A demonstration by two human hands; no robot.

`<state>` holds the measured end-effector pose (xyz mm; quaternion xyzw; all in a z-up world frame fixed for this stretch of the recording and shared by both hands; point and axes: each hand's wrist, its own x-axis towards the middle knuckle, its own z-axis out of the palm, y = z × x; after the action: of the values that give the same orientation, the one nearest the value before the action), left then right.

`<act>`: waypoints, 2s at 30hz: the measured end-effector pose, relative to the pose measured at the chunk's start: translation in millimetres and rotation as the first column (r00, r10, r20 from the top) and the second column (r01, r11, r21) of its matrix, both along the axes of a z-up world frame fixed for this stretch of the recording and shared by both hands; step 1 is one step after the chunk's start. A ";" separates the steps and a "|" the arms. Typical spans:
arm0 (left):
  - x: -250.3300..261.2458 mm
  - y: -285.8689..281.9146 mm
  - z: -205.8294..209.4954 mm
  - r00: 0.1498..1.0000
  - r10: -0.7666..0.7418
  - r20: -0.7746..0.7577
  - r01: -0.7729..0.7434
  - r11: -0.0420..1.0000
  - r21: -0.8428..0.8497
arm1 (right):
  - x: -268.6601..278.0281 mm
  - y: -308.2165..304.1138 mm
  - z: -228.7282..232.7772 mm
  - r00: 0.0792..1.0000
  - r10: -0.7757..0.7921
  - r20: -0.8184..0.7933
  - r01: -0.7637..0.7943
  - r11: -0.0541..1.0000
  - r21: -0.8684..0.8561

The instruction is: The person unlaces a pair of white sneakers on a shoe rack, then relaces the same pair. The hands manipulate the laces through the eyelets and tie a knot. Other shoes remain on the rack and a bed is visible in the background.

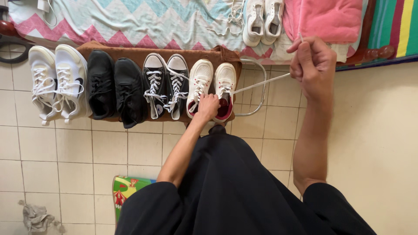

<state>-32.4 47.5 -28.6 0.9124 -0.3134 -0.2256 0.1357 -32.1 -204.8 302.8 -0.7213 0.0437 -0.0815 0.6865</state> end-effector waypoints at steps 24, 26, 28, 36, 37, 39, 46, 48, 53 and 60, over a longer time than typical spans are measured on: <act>-89.2 -125.1 128.5 0.723 -0.621 0.302 0.674 0.731 -0.110 | 24.0 3.6 -29.8 0.988 0.153 0.003 -0.145 0.945 -0.294; -118.2 -137.2 122.6 0.678 -0.683 0.271 0.734 0.646 -0.208 | 38.9 3.6 -51.1 0.977 0.201 -0.075 -0.212 0.853 -0.478; -134.9 -143.7 113.8 0.667 -0.730 0.152 0.731 0.600 -0.325 | 50.2 8.1 -85.7 0.954 0.181 -0.240 -0.295 0.717 -0.631; -23.5 -54.5 29.8 0.964 0.266 -0.010 -0.261 0.937 -0.232 | 37.9 26.9 -261.9 0.890 0.317 -0.329 -0.455 0.555 -0.696; -12.6 -40.9 22.8 0.886 0.463 0.011 -0.428 0.827 -0.366 | 33.6 26.9 -277.4 0.881 0.291 -0.373 -0.472 0.593 -0.653; -1.3 -16.6 12.5 0.898 0.440 0.006 -0.392 0.808 -0.439 | 14.9 39.3 -303.5 0.855 0.154 -0.495 -0.446 0.705 -0.552; 7.8 -8.0 -20.1 0.894 0.446 -0.049 -0.430 0.822 -0.374 | -30.6 79.4 -355.5 0.976 -0.042 -0.212 -0.115 0.728 -0.676; 9.9 -4.2 -26.7 0.890 0.450 -0.067 -0.439 0.809 -0.392 | -30.7 78.6 -366.8 0.959 -0.087 -0.270 -0.123 0.731 -0.671; 5.4 0.1 -22.0 0.874 0.479 -0.084 -0.467 0.781 -0.415 | -26.1 69.2 -386.1 0.840 -0.154 -0.520 -0.206 0.796 -0.569; -9.6 3.5 10.0 0.933 0.358 0.028 -0.297 0.814 -0.499 | -7.2 48.6 -358.5 0.826 0.065 -0.559 -0.287 0.903 -0.318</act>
<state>-42.0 51.0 -18.6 0.9007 -0.2055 -0.0571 0.3785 -39.3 -156.2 -55.8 -0.8373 0.1483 0.1811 0.4940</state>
